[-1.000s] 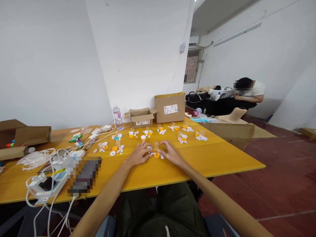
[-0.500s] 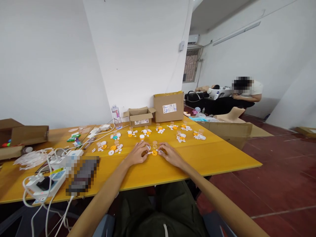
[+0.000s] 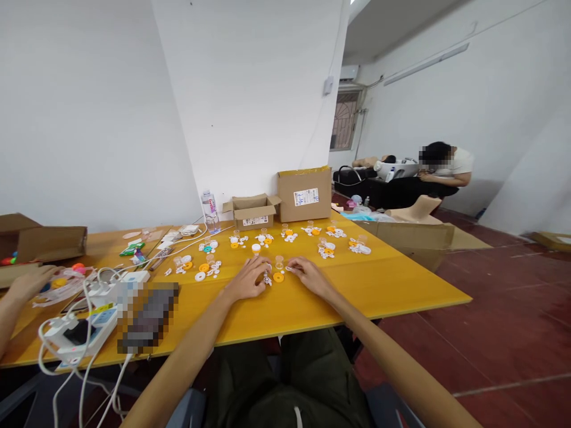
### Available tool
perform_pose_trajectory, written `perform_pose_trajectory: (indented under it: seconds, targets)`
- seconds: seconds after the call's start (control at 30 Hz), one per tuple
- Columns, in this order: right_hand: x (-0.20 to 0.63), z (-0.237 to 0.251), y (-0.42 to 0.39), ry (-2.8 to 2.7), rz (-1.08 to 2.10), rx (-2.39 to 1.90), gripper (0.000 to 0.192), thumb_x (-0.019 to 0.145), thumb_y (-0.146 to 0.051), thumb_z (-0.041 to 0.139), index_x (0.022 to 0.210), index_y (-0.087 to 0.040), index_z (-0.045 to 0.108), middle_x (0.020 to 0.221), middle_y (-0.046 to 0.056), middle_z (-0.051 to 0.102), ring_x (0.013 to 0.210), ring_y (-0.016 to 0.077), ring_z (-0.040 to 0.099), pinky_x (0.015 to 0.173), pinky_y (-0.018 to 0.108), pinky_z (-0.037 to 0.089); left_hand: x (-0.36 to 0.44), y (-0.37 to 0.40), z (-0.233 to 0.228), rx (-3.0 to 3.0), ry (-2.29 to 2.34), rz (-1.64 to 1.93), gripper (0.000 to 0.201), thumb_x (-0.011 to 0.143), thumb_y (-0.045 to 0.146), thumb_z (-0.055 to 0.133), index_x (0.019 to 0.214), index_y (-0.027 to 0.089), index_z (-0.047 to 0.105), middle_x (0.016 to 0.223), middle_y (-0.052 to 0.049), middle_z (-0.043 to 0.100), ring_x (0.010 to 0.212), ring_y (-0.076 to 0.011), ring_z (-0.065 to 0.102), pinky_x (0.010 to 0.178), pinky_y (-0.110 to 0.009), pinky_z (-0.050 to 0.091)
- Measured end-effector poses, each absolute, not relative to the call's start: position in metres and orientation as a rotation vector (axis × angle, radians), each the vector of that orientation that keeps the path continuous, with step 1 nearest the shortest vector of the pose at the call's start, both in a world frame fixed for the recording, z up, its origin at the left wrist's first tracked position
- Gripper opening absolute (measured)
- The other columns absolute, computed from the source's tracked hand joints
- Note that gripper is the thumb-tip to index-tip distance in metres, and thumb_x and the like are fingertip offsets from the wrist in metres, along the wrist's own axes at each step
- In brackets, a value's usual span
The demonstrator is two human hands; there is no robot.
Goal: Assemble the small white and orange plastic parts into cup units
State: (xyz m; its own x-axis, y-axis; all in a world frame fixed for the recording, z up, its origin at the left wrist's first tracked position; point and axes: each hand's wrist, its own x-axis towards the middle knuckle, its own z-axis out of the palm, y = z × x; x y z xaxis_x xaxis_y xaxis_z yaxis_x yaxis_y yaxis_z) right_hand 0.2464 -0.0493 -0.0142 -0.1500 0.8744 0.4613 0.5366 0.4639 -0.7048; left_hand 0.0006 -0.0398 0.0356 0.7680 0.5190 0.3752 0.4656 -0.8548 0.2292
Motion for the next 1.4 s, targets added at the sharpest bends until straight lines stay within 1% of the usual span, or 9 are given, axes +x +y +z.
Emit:
perform_pose_trajectory:
  seconds: [0.17, 0.3, 0.43, 0.53, 0.7, 0.97, 1.13, 1.23, 1.4]
  targets:
    - [0.246, -0.014, -0.045, -1.765, 0.482, -1.234, 0.01, 0.084, -0.018, 0.057, 0.084, -0.023, 0.066, 0.093, 0.004, 0.073, 0.088, 0.0205, 0.069, 0.086, 0.036, 0.055, 0.001, -0.039, 0.034, 2.855, 0.757, 0.603, 0.038, 0.08, 0.016, 0.051, 0.114, 0.025, 0.064, 0.134, -0.008, 0.055, 0.121, -0.0301, 0.048, 0.107, -0.05, 0.038]
    - [0.242, -0.011, -0.052, -1.802, 0.415, -1.249, 0.009, 0.086, -0.023, 0.058, 0.088, -0.023, 0.067, 0.095, 0.004, 0.072, 0.09, 0.0208, 0.068, 0.087, 0.037, 0.055, 0.001, -0.038, 0.033, 2.868, 0.73, 0.557, 0.037, 0.085, 0.021, 0.051, 0.118, 0.028, 0.066, 0.14, -0.008, 0.052, 0.126, -0.032, 0.045, 0.109, -0.052, 0.036]
    - [0.237, -0.006, -0.062, -1.85, 0.275, -1.234, 0.013, 0.09, -0.027, 0.057, 0.094, -0.025, 0.069, 0.109, 0.006, 0.069, 0.101, 0.0219, 0.066, 0.093, 0.039, 0.053, 0.001, -0.038, 0.034, 2.875, 0.696, 0.545, 0.04, 0.088, 0.023, 0.051, 0.124, 0.031, 0.064, 0.142, -0.007, 0.051, 0.127, -0.0316, 0.044, 0.109, -0.051, 0.036]
    - [0.233, -0.002, -0.07, -1.939, 0.191, -1.188, 0.014, 0.091, -0.028, 0.059, 0.099, -0.026, 0.07, 0.115, 0.008, 0.067, 0.111, 0.0236, 0.063, 0.099, 0.042, 0.049, 0.001, -0.036, 0.033, 2.875, 0.71, 0.591, 0.039, 0.088, 0.023, 0.05, 0.125, 0.029, 0.063, 0.141, -0.007, 0.052, 0.126, -0.0308, 0.045, 0.108, -0.05, 0.036]
    - [0.231, 0.002, -0.076, -2.051, 0.104, -1.196, 0.016, 0.09, -0.033, 0.063, 0.102, -0.027, 0.072, 0.125, 0.01, 0.064, 0.12, 0.0267, 0.058, 0.104, 0.047, 0.045, -0.001, -0.033, 0.029, 2.834, 0.784, 0.639, 0.035, 0.087, 0.025, 0.051, 0.121, 0.024, 0.06, 0.139, -0.01, 0.052, 0.126, -0.0307, 0.045, 0.106, -0.049, 0.038]
    - [0.231, -0.001, -0.075, -2.037, 0.082, -1.23, 0.014, 0.089, -0.031, 0.064, 0.1, -0.027, 0.071, 0.125, 0.009, 0.064, 0.121, 0.0268, 0.057, 0.104, 0.049, 0.044, 0.0, -0.035, 0.033, 2.835, 0.765, 0.58, 0.023, 0.084, 0.022, 0.053, 0.105, 0.025, 0.062, 0.135, -0.009, 0.054, 0.124, -0.0309, 0.046, 0.106, -0.051, 0.037]
    - [0.233, -0.005, -0.072, -1.969, 0.097, -1.25, 0.016, 0.091, -0.026, 0.058, 0.1, -0.026, 0.071, 0.121, 0.009, 0.065, 0.119, 0.026, 0.058, 0.103, 0.046, 0.046, -0.001, -0.034, 0.032, 2.822, 0.801, 0.571, 0.021, 0.085, 0.024, 0.052, 0.102, 0.025, 0.062, 0.136, -0.009, 0.053, 0.125, -0.0316, 0.045, 0.106, -0.054, 0.036]
    - [0.236, -0.009, -0.067, -1.912, 0.123, -1.291, 0.018, 0.093, -0.024, 0.053, 0.095, -0.026, 0.071, 0.117, 0.008, 0.065, 0.115, 0.0246, 0.059, 0.1, 0.043, 0.048, -0.001, -0.034, 0.032, 2.817, 0.798, 0.579, 0.019, 0.084, 0.023, 0.052, 0.099, 0.025, 0.063, 0.134, -0.008, 0.054, 0.122, -0.0306, 0.047, 0.105, -0.052, 0.038]
    - [0.239, -0.012, -0.064, -1.897, 0.138, -1.322, 0.018, 0.091, -0.02, 0.052, 0.093, -0.026, 0.069, 0.113, 0.007, 0.065, 0.109, 0.0229, 0.061, 0.097, 0.039, 0.05, 0.0, -0.035, 0.035, 2.807, 0.789, 0.589, 0.018, 0.079, 0.018, 0.051, 0.094, 0.024, 0.06, 0.13, -0.008, 0.056, 0.117, -0.0296, 0.049, 0.102, -0.049, 0.04]
